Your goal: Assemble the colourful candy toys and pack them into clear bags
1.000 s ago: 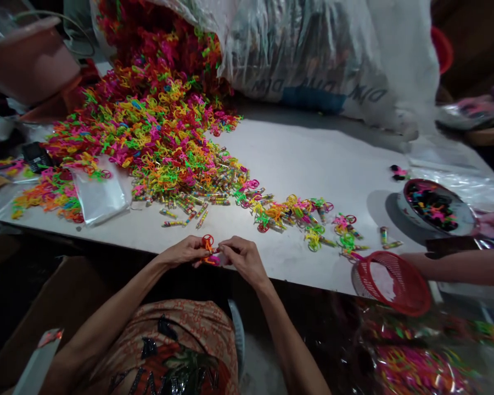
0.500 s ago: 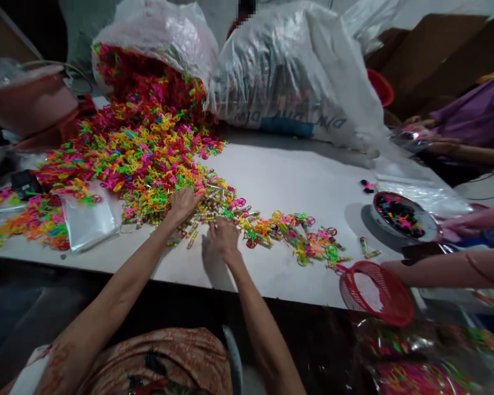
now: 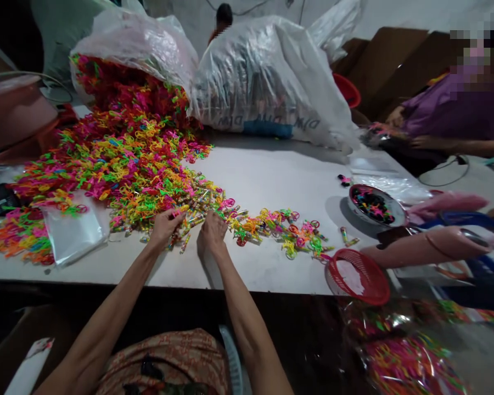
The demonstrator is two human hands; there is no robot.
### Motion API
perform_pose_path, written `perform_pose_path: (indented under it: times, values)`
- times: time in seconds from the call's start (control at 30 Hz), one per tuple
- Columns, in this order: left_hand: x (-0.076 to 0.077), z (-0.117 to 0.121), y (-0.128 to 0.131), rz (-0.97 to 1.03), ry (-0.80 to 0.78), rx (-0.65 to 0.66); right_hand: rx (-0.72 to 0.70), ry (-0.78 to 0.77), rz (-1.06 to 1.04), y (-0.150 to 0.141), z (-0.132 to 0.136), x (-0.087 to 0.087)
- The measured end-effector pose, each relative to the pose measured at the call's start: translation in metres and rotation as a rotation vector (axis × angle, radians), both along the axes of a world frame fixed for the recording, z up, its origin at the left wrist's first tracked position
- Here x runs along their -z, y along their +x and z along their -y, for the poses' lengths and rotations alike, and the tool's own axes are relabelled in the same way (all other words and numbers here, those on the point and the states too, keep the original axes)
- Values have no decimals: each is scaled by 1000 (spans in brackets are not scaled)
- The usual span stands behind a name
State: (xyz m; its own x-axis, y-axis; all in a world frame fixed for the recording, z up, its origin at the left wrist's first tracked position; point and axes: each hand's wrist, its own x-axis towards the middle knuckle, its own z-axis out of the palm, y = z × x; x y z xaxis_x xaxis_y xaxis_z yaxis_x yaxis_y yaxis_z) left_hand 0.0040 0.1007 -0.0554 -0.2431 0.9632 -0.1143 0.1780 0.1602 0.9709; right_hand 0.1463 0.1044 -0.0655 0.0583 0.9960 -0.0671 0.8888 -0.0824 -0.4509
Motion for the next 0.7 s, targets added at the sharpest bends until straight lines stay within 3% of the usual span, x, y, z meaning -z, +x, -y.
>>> perform_pose_path:
  times: [0.1,0.2,0.27,0.7]
  values:
    - [5,32,-5,444,-133,64,100,-31,-488,12,4,-2]
    - [4,53,-7,656,-240,170,25,-219,-1074,23,21,-4]
    - [1,61,-7,740,-279,208,-31,-324,-1257,27,34,-7]
    - [2,73,-2,855,-295,248,-130,-471,-1428,33,49,-15]
